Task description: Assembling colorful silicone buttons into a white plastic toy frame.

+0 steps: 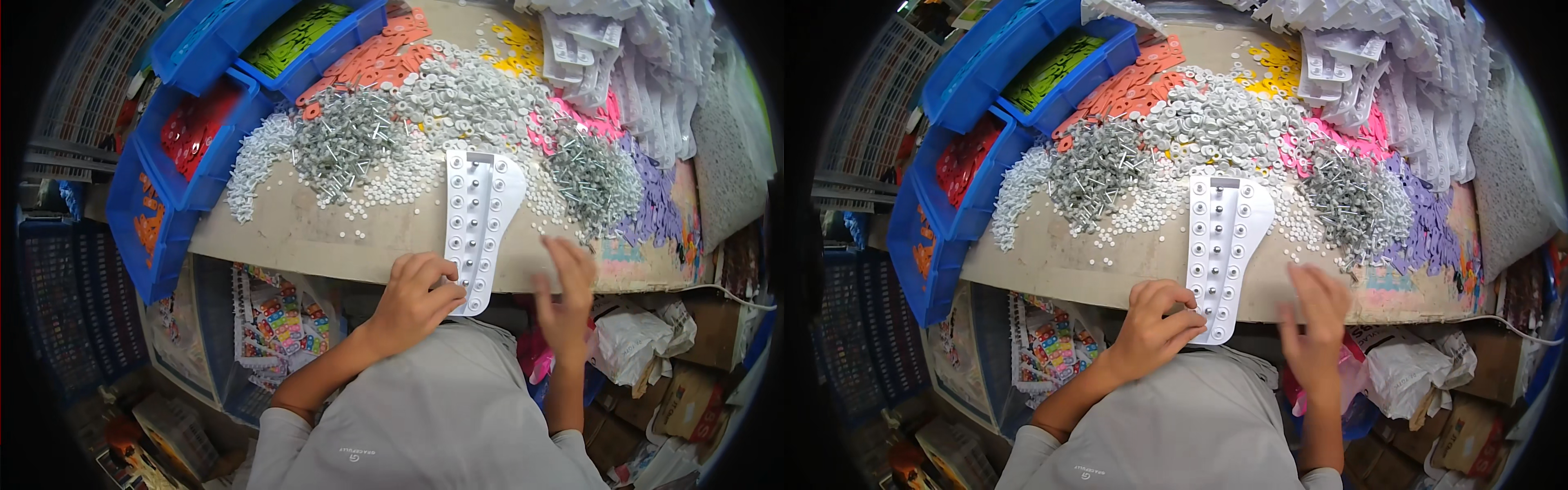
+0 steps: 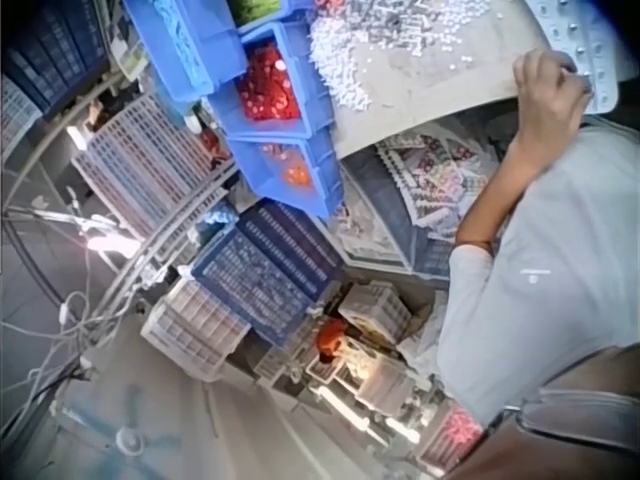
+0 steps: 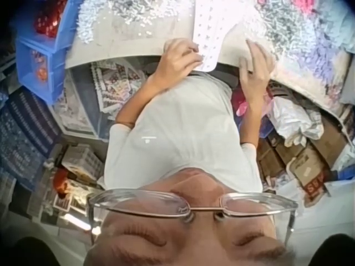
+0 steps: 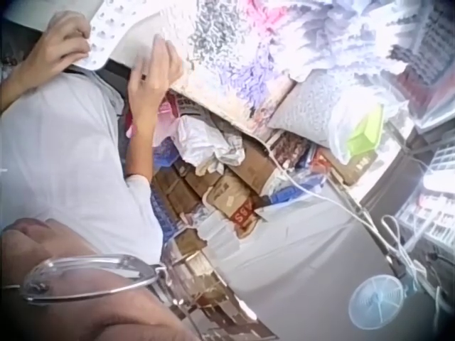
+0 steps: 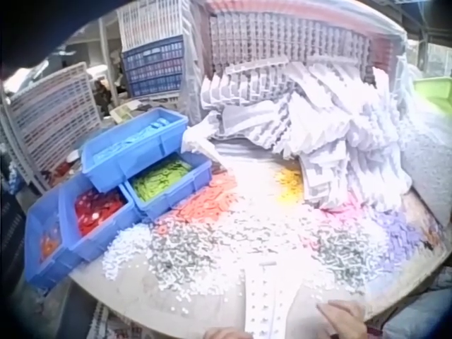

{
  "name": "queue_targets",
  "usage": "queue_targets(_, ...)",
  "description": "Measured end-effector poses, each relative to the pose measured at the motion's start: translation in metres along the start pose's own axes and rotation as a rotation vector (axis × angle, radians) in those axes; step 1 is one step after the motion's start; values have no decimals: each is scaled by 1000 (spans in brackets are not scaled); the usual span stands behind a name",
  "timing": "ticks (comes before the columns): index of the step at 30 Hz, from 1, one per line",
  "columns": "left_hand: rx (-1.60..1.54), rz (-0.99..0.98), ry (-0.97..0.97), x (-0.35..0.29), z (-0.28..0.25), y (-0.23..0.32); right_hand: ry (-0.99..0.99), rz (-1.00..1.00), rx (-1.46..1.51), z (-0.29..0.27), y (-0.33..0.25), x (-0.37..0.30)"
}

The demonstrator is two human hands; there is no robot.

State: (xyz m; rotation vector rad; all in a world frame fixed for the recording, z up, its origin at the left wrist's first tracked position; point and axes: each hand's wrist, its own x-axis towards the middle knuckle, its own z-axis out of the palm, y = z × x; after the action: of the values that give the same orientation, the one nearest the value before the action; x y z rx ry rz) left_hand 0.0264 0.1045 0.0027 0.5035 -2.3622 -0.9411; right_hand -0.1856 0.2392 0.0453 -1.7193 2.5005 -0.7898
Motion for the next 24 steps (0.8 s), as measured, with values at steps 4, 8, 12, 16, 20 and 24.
queue_targets(4,102,151,-83,-4,-4,1,-92,-38,196,21,-14,5)
queue_targets(8,163,216,-106,-11,-3,3,-6,-87,211,31,-14,25)
queue_targets(12,153,164,33,13,-14,-16,83,6,253,43,4,61)
queue_targets(16,263,58,223,80,-27,-64,146,-31,58,56,25,107)
queue_targets(20,374,25,172,129,-28,-98,66,-49,-147,61,38,124)
queue_targets(24,385,23,135,143,-21,-108,52,-29,-197,71,42,124)
